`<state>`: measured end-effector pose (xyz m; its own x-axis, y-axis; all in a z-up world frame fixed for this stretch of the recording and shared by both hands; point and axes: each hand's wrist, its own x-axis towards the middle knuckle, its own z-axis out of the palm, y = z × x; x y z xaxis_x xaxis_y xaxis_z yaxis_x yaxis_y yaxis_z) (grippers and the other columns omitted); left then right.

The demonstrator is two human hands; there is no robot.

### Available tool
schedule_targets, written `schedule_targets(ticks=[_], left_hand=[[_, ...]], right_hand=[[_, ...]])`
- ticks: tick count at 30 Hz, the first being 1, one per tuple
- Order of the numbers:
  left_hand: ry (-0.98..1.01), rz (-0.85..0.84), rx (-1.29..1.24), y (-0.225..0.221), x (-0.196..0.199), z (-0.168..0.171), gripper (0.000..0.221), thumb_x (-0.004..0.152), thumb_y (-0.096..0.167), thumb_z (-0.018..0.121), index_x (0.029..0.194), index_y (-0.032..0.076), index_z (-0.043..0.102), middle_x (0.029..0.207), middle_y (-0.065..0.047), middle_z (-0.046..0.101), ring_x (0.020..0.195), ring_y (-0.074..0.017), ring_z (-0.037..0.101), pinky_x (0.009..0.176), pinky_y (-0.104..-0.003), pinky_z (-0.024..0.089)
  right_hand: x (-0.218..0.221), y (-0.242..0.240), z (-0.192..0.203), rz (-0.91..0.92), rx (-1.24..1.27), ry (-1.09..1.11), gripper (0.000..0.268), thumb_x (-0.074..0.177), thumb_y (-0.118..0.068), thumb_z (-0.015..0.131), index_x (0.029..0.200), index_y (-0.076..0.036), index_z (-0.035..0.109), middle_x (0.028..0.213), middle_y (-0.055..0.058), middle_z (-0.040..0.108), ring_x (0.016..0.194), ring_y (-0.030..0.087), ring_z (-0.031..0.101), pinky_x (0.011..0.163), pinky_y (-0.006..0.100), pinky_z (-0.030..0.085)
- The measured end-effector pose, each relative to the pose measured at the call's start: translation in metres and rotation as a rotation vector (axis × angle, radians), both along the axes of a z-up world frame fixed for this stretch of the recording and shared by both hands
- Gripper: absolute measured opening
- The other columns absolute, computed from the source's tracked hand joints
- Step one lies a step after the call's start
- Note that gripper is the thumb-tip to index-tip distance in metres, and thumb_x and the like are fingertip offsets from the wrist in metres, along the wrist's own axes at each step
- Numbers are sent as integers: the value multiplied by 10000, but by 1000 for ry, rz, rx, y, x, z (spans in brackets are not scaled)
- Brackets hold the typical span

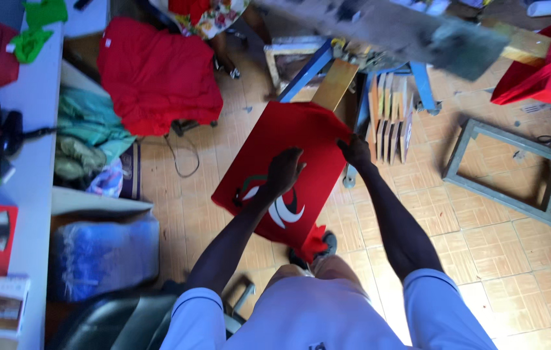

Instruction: The person uses a hair dryer to dry a printed design on a red shirt, then carries the shirt to a balcony and hangs it on a railing before returning to the workstation to dry another shirt.

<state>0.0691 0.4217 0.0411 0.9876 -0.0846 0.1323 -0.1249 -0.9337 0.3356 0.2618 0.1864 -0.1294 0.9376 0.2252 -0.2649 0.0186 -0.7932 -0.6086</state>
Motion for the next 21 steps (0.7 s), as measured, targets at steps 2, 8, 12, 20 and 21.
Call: schedule_targets(ticks=[2,8,12,20,21], left_hand=[[3,-21,14,-4,15,-5,467,1022,375,646,1406,117,577,1273,-169,667,1196,-326,656,971,-460,568],[262,81,-75,-19,52,9,508,1030,403,620,1489,208,522,1388,-131,628,1281,-283,616,1037,-439,533],[319,98,-122,-9,85,-47,562,1044,443,590,1547,225,464,1458,-115,586,1339,-265,574,1084,-429,494],[78,-36,-191,6,104,-32,830,976,245,710,1633,59,238,1549,-314,403,1464,-462,379,1168,-622,364],[52,-72,-187,7,103,-20,978,917,271,776,1655,56,172,1597,-344,317,1502,-500,297,1179,-658,326]], right_hand=[[12,11,32,-44,-58,64,827,953,-761,562,1478,-125,501,1538,217,433,1408,439,445,1118,599,439],[5,22,126,-18,-150,207,898,976,-801,399,1554,-114,389,1655,218,291,1515,413,309,1226,611,267],[66,20,-8,-97,26,252,942,804,-808,652,1428,-105,593,1457,184,593,1364,335,546,1171,500,416],[38,46,49,-240,598,-444,329,1026,-426,589,1124,-186,791,1060,120,762,1054,356,694,927,489,549],[24,53,77,-312,724,-443,280,1026,-354,673,1115,-117,792,1055,155,759,1056,334,695,965,502,532]])
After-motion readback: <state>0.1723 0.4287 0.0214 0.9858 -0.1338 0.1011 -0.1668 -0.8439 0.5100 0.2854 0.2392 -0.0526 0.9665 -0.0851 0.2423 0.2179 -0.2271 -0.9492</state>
